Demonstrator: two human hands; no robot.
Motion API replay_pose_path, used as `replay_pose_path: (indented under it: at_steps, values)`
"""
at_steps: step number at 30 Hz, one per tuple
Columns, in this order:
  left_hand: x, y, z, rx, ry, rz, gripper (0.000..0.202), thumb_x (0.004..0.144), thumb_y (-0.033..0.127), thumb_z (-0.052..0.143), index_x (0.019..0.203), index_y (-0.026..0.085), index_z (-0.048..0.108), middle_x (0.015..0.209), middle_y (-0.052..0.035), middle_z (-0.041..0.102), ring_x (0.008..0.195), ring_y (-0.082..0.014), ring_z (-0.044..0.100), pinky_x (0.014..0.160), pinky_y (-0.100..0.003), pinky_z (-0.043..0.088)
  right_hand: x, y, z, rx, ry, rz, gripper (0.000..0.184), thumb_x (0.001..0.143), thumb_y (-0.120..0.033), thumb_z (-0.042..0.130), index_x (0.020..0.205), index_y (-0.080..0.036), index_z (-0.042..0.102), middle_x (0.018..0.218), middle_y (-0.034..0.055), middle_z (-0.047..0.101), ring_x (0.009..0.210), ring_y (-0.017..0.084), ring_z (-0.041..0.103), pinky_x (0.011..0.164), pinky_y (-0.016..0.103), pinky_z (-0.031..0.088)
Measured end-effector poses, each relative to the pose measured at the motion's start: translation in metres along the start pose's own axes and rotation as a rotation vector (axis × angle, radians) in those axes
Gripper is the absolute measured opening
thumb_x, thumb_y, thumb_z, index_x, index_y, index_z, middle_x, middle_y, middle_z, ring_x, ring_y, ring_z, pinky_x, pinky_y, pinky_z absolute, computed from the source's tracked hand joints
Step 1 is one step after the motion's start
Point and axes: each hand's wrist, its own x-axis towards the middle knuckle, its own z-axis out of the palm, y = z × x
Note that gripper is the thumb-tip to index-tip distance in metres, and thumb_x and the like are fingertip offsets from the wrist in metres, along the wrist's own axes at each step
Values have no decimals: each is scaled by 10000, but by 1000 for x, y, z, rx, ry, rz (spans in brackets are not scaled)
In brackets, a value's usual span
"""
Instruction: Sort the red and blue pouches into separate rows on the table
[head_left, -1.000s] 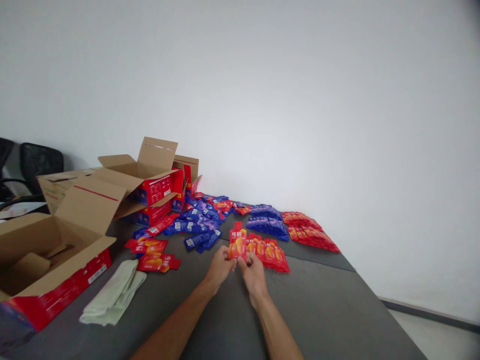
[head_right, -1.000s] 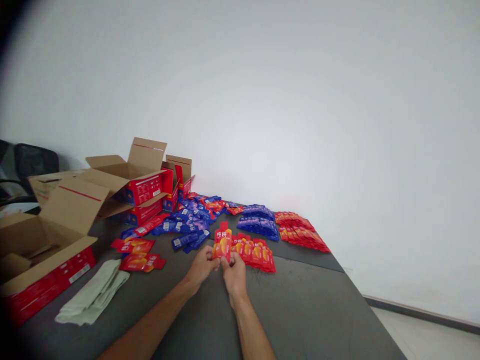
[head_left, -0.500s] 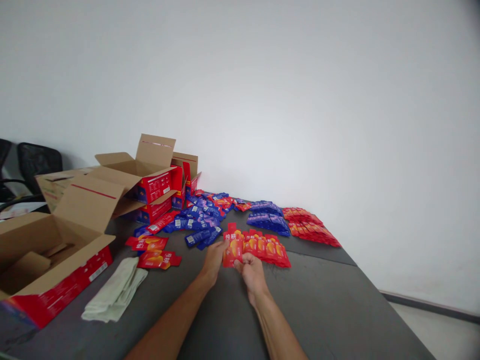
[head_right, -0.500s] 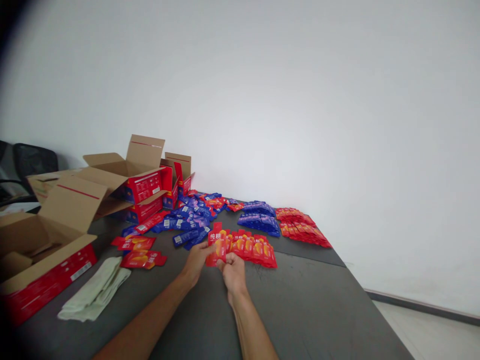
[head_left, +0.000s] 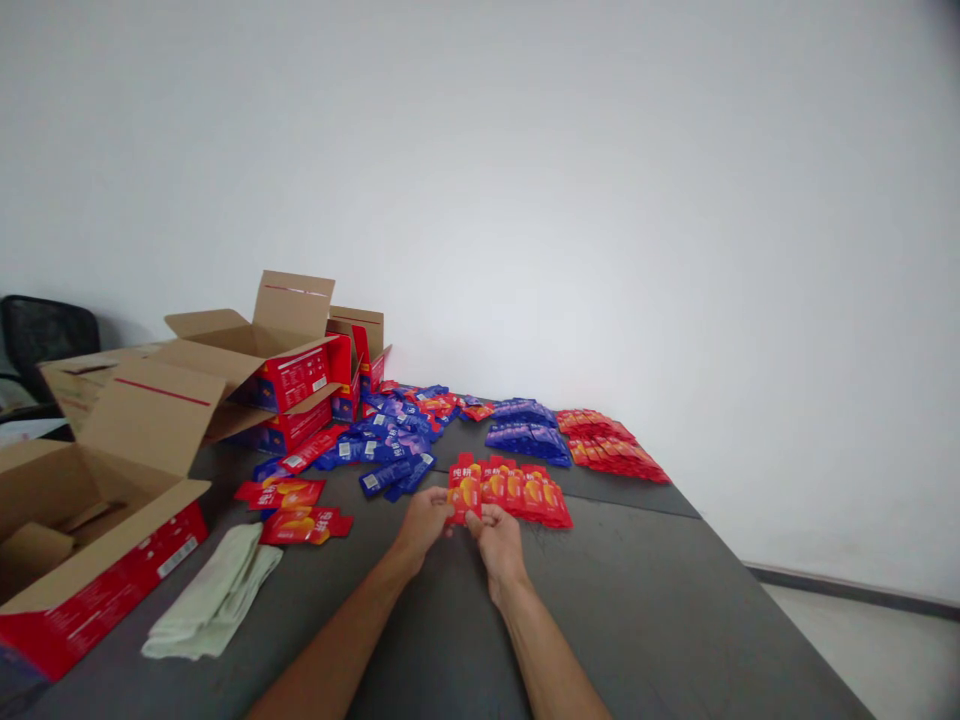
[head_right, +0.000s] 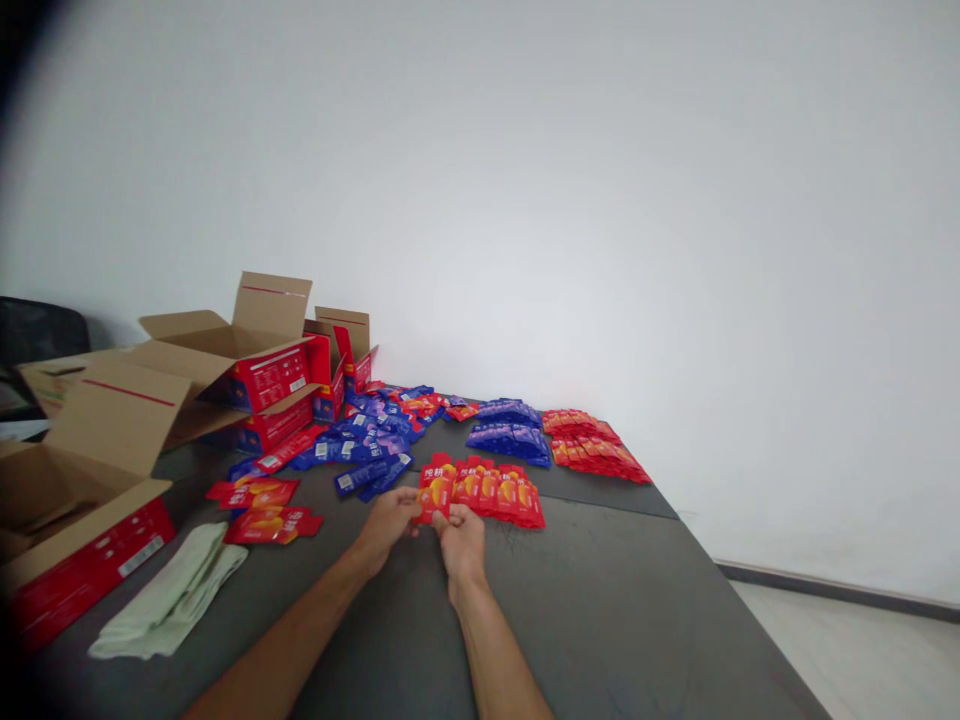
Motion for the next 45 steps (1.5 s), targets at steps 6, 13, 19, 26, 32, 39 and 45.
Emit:
replay_pose_path:
  at_steps: [6, 13, 19, 26, 32, 39, 45]
  values:
    - [21, -11, 8, 45, 146, 191, 424, 656, 205, 665, 1067, 156, 570, 609, 24, 634, 463, -103, 553, 468, -191, 409, 19, 0, -26, -504, 239, -238, 359, 821, -335, 542, 1087, -131, 669, 1040, 137, 679, 997, 265, 582, 920, 377, 420]
    - [49, -2, 29, 321, 122, 200, 280, 715, 190, 617, 978, 133, 692, 634, -25, 665, 532, -138, 586, 562, -233, 438, 26, 13, -47, -1255, 270, -319, 416, 908, -273, 452, 1307, -297, 566, 1489, 43, 394, 1406, 287, 210, 1080, 498, 201]
    - [50, 1, 39, 554, 115, 239, 253, 750, 147, 566, 919, 193, 749, 938, -104, 725, 927, -223, 631, 869, -301, 423, 32, 26, -51, -1358, 231, -241, 401, 957, -289, 373, 1312, -336, 553, 1470, 57, 423, 1397, 272, 251, 1082, 579, 121]
    - [39, -6, 40, 1011, 103, 329, 387, 837, 131, 445, 1100, 199, 720, 1021, -131, 660, 999, -221, 568, 936, -304, 375, 34, 28, -51, -1359, 238, -214, 445, 948, -212, 337, 1326, -331, 539, 1478, 58, 412, 1411, 252, 228, 1090, 569, 110]
    - [34, -8, 39, 1104, 86, 382, 419, 857, 125, 410, 1144, 225, 699, 1067, -120, 639, 985, -219, 547, 925, -325, 372, 32, 26, -50, -1348, 240, -220, 462, 927, -198, 351, 1336, -318, 530, 1474, 67, 414, 1410, 255, 227, 1092, 570, 111]
    - [18, -7, 39, 1110, 6, 448, 513, 786, 103, 484, 1253, 274, 609, 1400, -79, 508, 1264, -291, 407, 995, -443, 336, 27, 18, -43, -1331, 289, -262, 460, 908, -233, 395, 1345, -292, 525, 1508, 69, 357, 1422, 303, 179, 1074, 588, 134]
    - [12, -5, 36, 1071, -112, 487, 458, 819, 151, 515, 1257, 256, 598, 1367, -84, 553, 1278, -268, 432, 1027, -456, 309, 23, 18, -37, -1341, 278, -251, 453, 907, -229, 371, 1320, -272, 553, 1485, 80, 391, 1420, 298, 184, 1063, 595, 150]
